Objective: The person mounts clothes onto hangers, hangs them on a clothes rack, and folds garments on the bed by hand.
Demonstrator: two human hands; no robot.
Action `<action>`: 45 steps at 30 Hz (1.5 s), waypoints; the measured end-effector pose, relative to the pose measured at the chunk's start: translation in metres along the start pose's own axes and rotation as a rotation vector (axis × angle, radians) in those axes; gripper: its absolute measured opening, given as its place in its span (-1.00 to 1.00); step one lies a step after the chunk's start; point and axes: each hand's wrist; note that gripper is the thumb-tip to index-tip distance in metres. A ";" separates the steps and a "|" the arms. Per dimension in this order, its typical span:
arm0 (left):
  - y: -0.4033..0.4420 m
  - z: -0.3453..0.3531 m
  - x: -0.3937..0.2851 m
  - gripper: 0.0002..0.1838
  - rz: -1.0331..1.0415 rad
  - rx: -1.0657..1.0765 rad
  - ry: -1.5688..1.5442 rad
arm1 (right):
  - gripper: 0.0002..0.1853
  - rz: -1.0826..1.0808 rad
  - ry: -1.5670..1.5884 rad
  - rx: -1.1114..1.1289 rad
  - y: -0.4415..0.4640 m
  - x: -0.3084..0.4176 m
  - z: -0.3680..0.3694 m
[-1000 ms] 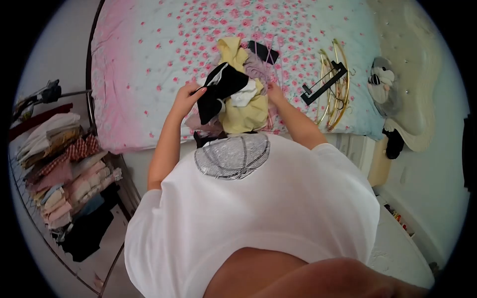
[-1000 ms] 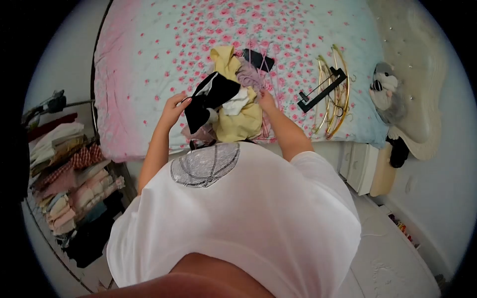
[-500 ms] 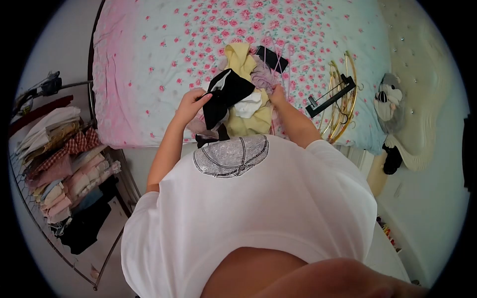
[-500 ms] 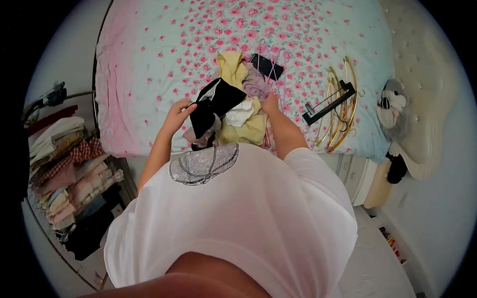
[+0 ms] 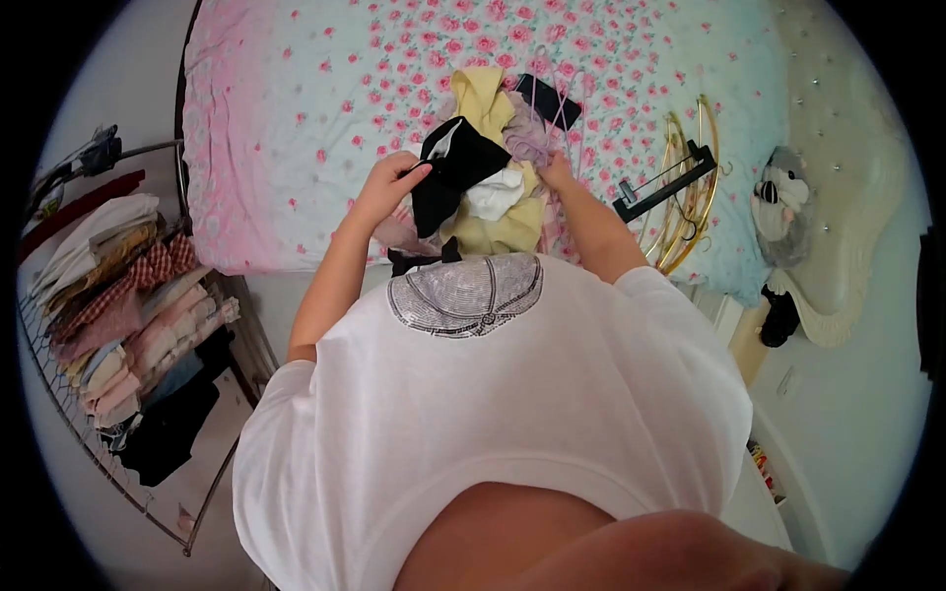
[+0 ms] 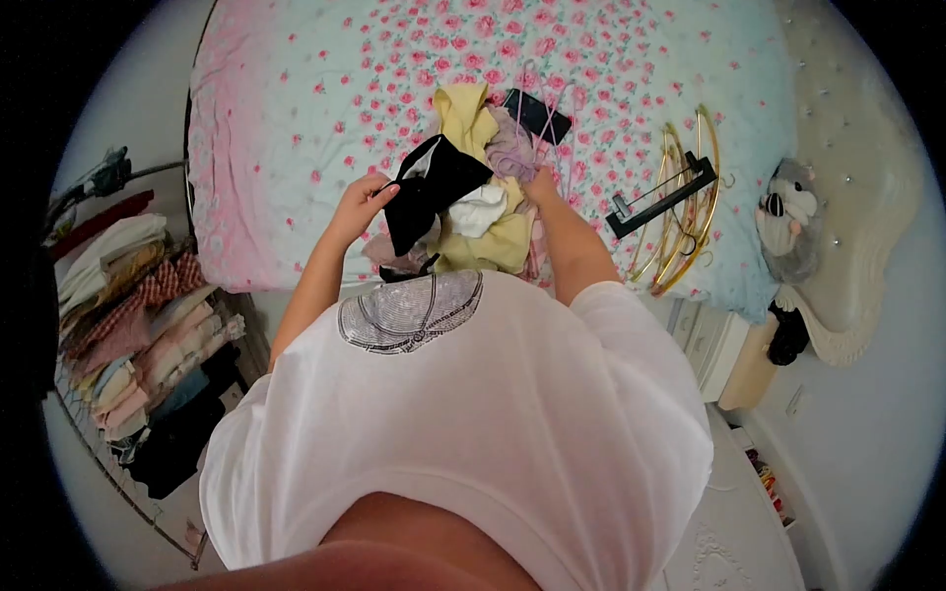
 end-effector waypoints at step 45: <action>-0.103 -0.064 -0.077 -0.74 0.625 0.239 0.885 | -0.80 -0.646 0.460 -0.129 -0.118 0.262 -0.100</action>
Point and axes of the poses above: each hand's wrist, its own y-axis towards the middle knuckle, its own z-axis out of the palm, x = y × z, and after that the axes turned 13 degrees about -z, right-handed
